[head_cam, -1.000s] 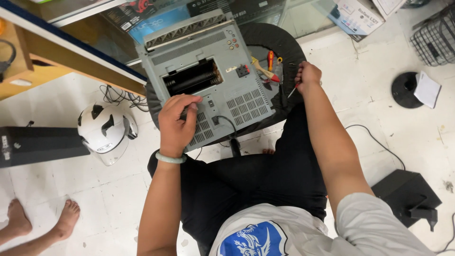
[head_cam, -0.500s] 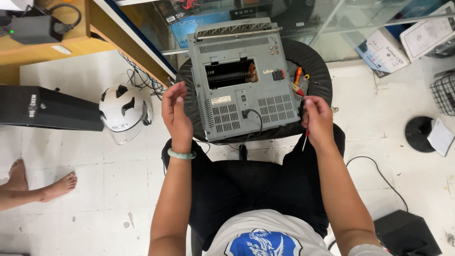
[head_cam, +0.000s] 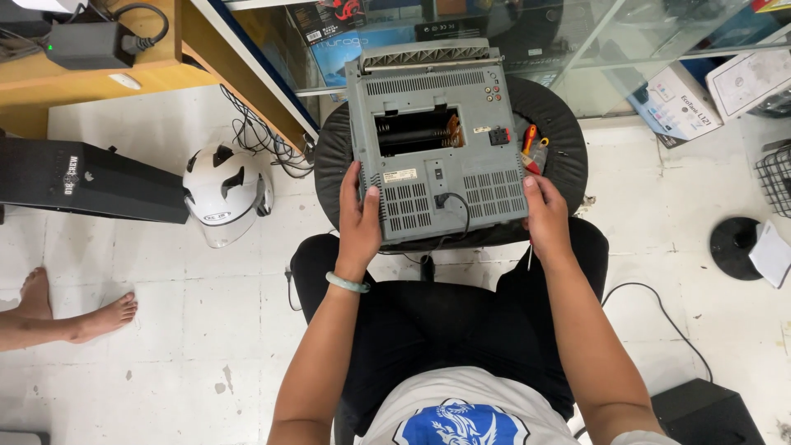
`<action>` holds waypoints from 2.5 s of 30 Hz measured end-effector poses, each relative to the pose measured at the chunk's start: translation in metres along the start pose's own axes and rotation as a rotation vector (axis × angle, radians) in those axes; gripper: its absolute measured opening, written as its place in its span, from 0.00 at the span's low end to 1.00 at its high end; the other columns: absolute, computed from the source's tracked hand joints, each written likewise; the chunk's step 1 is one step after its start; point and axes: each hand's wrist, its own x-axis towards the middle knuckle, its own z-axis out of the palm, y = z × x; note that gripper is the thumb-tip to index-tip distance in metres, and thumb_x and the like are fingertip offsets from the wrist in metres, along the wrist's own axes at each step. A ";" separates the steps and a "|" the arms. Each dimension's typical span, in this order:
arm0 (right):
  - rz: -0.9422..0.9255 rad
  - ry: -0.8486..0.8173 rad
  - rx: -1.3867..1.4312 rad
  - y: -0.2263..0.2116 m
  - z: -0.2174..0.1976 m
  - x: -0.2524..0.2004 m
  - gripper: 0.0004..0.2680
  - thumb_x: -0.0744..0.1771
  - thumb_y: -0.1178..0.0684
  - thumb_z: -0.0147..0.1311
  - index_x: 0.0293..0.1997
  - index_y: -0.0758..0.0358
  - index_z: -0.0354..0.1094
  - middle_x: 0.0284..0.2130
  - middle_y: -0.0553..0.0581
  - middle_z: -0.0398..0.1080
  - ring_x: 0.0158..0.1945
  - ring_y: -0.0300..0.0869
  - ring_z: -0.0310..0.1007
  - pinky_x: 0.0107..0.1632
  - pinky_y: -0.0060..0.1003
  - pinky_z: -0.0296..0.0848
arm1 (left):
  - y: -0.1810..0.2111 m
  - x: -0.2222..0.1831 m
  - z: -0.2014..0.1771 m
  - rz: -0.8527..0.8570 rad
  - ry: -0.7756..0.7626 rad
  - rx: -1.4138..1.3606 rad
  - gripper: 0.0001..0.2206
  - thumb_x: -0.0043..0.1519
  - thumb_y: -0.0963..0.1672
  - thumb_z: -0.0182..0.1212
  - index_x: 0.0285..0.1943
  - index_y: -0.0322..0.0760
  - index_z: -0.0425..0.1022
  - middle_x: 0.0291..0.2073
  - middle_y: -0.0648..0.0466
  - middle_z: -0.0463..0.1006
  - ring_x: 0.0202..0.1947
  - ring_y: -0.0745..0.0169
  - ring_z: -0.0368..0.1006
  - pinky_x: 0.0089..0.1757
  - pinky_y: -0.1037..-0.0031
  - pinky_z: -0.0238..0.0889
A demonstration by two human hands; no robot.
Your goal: Cleaning an electronic device with a brush and unscrewing its back panel for disassembly.
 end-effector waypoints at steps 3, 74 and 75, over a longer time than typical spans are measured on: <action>0.006 0.146 0.151 -0.012 0.000 -0.005 0.16 0.67 0.54 0.42 0.60 0.61 0.68 0.31 0.54 0.67 0.27 0.37 0.61 0.25 0.29 0.67 | -0.010 0.002 0.000 0.027 0.011 0.004 0.23 0.76 0.47 0.39 0.81 0.43 0.49 0.77 0.40 0.46 0.75 0.26 0.44 0.66 0.34 0.48; -0.472 -0.591 0.776 -0.179 0.168 -0.025 0.18 0.71 0.45 0.43 0.20 0.61 0.58 0.12 0.48 0.47 0.16 0.36 0.45 0.22 0.32 0.42 | -0.030 0.013 0.008 0.175 0.095 0.001 0.24 0.74 0.52 0.41 0.76 0.38 0.56 0.75 0.43 0.57 0.76 0.47 0.52 0.71 0.56 0.46; -0.477 -0.597 0.771 -0.179 0.168 -0.024 0.18 0.71 0.45 0.42 0.21 0.61 0.57 0.13 0.49 0.47 0.16 0.36 0.45 0.22 0.32 0.42 | -0.031 0.013 0.008 0.172 0.093 -0.001 0.24 0.74 0.51 0.41 0.76 0.38 0.56 0.75 0.43 0.57 0.76 0.47 0.51 0.71 0.56 0.46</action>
